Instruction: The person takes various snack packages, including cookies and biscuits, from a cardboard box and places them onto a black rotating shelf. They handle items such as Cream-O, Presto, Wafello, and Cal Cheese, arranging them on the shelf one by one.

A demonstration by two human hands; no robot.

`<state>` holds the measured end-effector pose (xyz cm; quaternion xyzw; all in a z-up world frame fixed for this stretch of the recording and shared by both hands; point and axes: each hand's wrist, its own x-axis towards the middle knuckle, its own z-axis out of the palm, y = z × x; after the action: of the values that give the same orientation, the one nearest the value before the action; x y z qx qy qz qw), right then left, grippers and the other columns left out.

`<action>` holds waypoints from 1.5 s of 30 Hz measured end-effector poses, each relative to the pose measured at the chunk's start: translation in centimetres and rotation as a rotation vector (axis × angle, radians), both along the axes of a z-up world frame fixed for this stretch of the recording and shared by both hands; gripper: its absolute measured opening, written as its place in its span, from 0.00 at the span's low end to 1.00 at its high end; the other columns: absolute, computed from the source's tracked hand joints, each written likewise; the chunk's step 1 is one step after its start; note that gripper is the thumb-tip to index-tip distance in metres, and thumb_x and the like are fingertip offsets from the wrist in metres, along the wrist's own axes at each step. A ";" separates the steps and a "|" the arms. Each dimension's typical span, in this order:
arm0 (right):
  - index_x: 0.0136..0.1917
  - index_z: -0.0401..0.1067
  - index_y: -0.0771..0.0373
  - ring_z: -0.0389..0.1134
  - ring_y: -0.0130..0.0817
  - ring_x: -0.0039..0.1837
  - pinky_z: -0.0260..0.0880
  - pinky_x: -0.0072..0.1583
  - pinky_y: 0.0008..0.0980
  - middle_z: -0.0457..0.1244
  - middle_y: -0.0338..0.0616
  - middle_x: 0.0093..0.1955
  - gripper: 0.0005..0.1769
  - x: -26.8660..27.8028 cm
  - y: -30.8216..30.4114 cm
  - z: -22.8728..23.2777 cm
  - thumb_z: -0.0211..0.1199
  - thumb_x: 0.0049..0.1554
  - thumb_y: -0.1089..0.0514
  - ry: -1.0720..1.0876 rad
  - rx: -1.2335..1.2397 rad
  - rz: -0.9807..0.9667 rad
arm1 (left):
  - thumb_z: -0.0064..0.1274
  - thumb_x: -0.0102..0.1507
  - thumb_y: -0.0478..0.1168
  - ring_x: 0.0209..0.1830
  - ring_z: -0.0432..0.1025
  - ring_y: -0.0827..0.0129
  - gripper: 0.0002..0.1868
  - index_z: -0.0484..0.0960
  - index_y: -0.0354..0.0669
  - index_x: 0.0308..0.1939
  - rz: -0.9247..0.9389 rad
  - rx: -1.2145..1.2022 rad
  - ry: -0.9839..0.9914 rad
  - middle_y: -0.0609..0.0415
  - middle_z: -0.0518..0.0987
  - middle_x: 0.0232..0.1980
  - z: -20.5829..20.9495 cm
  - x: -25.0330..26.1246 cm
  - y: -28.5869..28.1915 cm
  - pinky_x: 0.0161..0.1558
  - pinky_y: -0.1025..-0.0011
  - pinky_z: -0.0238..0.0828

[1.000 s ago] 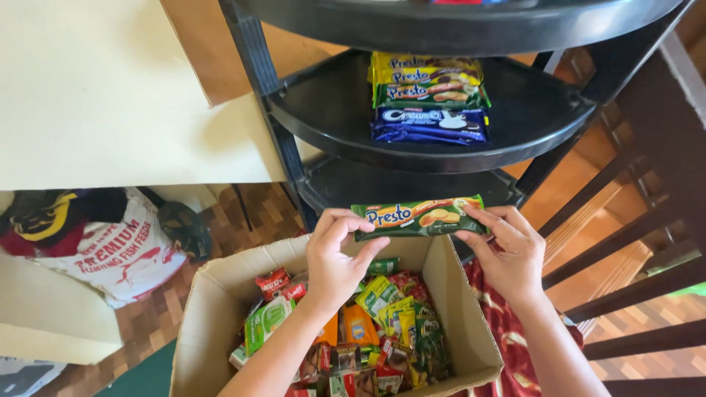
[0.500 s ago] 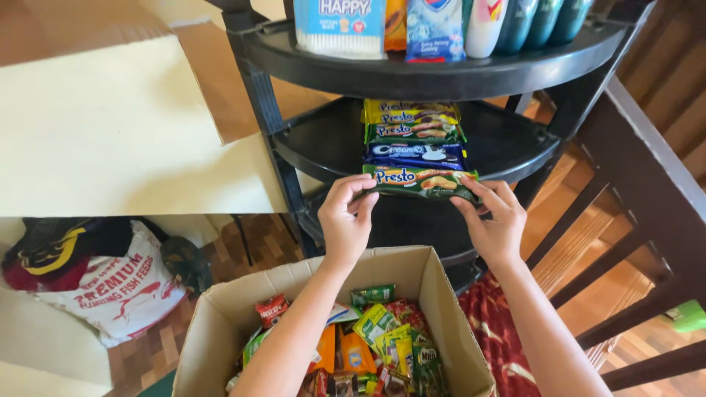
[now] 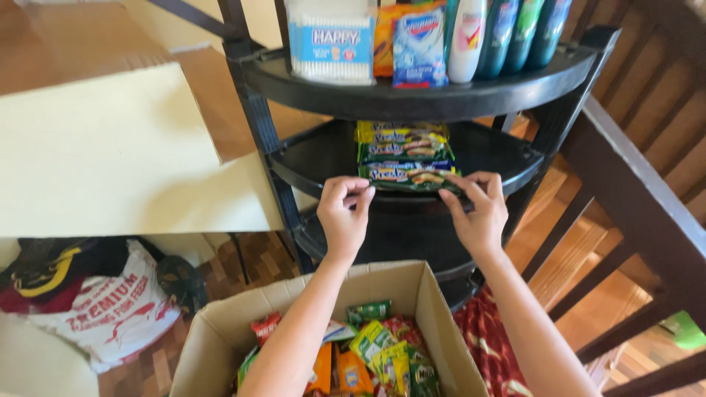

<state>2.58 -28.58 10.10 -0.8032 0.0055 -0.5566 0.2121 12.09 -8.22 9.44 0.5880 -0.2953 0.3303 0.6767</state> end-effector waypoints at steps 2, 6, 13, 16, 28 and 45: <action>0.57 0.81 0.55 0.67 0.37 0.50 0.69 0.50 0.33 0.64 0.42 0.51 0.17 0.6 -0.1 0.1 0.76 0.55 0.54 -0.038 -0.005 -0.014 | 0.65 0.61 0.28 0.37 0.75 0.74 0.07 0.83 0.38 0.40 0.031 0.013 -0.009 0.54 0.77 0.43 0.0 0.6 -0.2 0.39 0.77 0.76; 0.54 0.80 0.57 0.68 0.38 0.52 0.69 0.53 0.34 0.66 0.41 0.50 0.13 1.3 0.1 0.0 0.75 0.55 0.56 -0.082 0.013 -0.044 | 0.67 0.60 0.32 0.31 0.70 0.71 0.08 0.86 0.43 0.42 0.173 0.077 -0.064 0.55 0.77 0.39 -0.4 1.0 -0.3 0.37 0.74 0.70; 0.50 0.81 0.55 0.67 0.38 0.50 0.68 0.51 0.34 0.67 0.39 0.48 0.07 1.5 0.7 0.4 0.73 0.56 0.59 -0.122 -0.059 -0.090 | 0.65 0.62 0.37 0.45 0.72 0.61 0.07 0.87 0.49 0.44 0.349 0.167 -0.102 0.54 0.77 0.42 0.0 0.2 -0.3 0.49 0.65 0.70; 0.55 0.81 0.54 0.66 0.39 0.53 0.66 0.53 0.37 0.68 0.38 0.54 0.11 0.7 1.9 0.1 0.69 0.58 0.59 -0.090 -0.140 -0.160 | 0.58 0.62 0.40 0.59 0.67 0.52 0.23 0.79 0.43 0.62 0.523 0.403 -0.255 0.45 0.74 0.58 0.7 -3.2 0.1 0.58 0.52 0.58; 0.74 0.66 0.58 0.50 0.48 0.82 0.37 0.79 0.60 0.56 0.44 0.79 0.28 1.3 3.8 -4.7 0.54 0.63 0.49 0.134 -0.280 -0.197 | 0.42 0.71 0.50 0.83 0.46 0.48 0.37 0.56 0.30 0.78 0.431 0.894 -0.303 0.36 0.54 0.82 -4.1 -2.1 -1.9 0.77 0.40 0.33; 0.73 0.66 0.58 0.49 0.46 0.81 0.26 0.79 0.67 0.57 0.42 0.76 0.28 2.2 3.8 -3.2 0.53 0.63 0.47 0.145 -0.269 -0.163 | 0.43 0.69 0.49 0.82 0.49 0.55 0.35 0.58 0.31 0.76 0.484 0.877 -0.319 0.37 0.55 0.81 -3.1 -1.5 -2.5 0.71 0.43 0.39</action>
<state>4.82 -24.82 6.94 -0.8593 0.0116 -0.5083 0.0559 10.57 -10.70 6.33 0.8099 -0.3608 0.4079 0.2179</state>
